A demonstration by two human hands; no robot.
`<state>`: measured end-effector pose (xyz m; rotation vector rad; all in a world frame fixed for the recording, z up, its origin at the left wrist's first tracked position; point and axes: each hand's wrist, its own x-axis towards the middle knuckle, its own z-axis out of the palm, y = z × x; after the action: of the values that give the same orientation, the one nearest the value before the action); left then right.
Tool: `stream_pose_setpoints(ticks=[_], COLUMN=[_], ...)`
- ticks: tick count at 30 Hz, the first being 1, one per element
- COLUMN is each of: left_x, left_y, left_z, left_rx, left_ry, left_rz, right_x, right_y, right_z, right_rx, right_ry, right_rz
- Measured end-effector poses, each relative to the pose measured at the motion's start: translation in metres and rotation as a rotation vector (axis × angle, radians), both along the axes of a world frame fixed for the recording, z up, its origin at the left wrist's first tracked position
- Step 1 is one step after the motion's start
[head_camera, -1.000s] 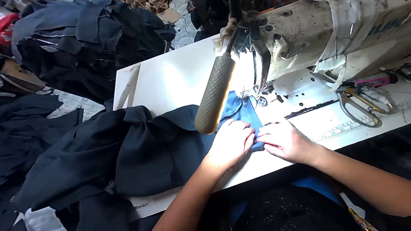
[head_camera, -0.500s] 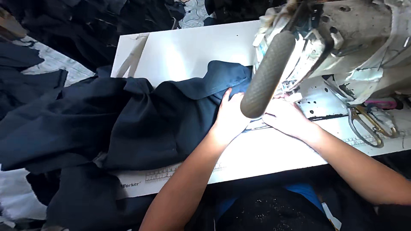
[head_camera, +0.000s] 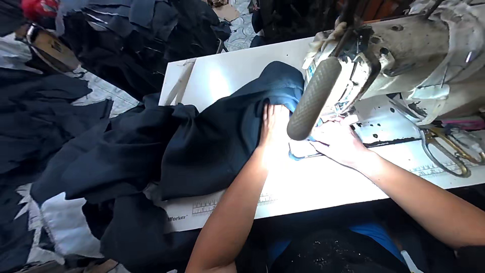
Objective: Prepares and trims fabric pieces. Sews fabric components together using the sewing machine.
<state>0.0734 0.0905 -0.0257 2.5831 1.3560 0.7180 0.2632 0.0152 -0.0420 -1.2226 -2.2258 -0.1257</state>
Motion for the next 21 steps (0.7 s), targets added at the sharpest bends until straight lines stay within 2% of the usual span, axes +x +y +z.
stream_pose_setpoints(ticks=[2,3,4,6,8,9,11,13,15,18,21], left_x=[-0.012,-0.02,-0.029,-0.046,-0.055,-0.055,-0.049,-0.04,-0.036,-0.046,-0.047], left_y=[0.002,0.001,-0.004,-0.024,-0.046,-0.057,-0.075,-0.081,-0.08,-0.068,-0.065], left_z=[0.001,0.002,0.008,0.026,0.044,0.051,0.045,0.031,0.023,0.014,0.02], left_rx=[0.124,0.123,0.063,-0.189,-0.395,-0.422,-0.233,0.072,0.135,-0.174,-0.53], left_ry=[0.093,0.115,0.132,0.179,0.234,0.296,0.294,0.206,0.095,-0.304,-0.699], left_rz=[-0.044,-0.121,-0.218,-0.37,-0.334,-0.24,-0.082,-0.07,-0.113,-0.118,-0.065], right_x=[0.004,0.006,0.007,0.006,-0.001,-0.007,-0.02,-0.03,-0.032,-0.025,-0.018], right_y=[-0.001,-0.002,-0.002,-0.006,-0.007,-0.004,0.008,0.025,0.032,0.021,0.01], right_z=[-0.002,-0.004,-0.004,0.001,0.017,0.025,0.028,0.025,0.02,0.021,0.009], right_rx=[-0.006,-0.031,-0.052,-0.152,-0.388,-0.502,-0.563,-0.525,-0.479,-0.455,-0.165], right_ry=[-0.008,-0.015,-0.015,0.036,0.088,0.091,0.086,0.044,0.071,0.226,0.38], right_rz=[0.045,0.071,0.094,0.164,0.273,0.316,0.391,0.404,0.39,0.313,0.355])
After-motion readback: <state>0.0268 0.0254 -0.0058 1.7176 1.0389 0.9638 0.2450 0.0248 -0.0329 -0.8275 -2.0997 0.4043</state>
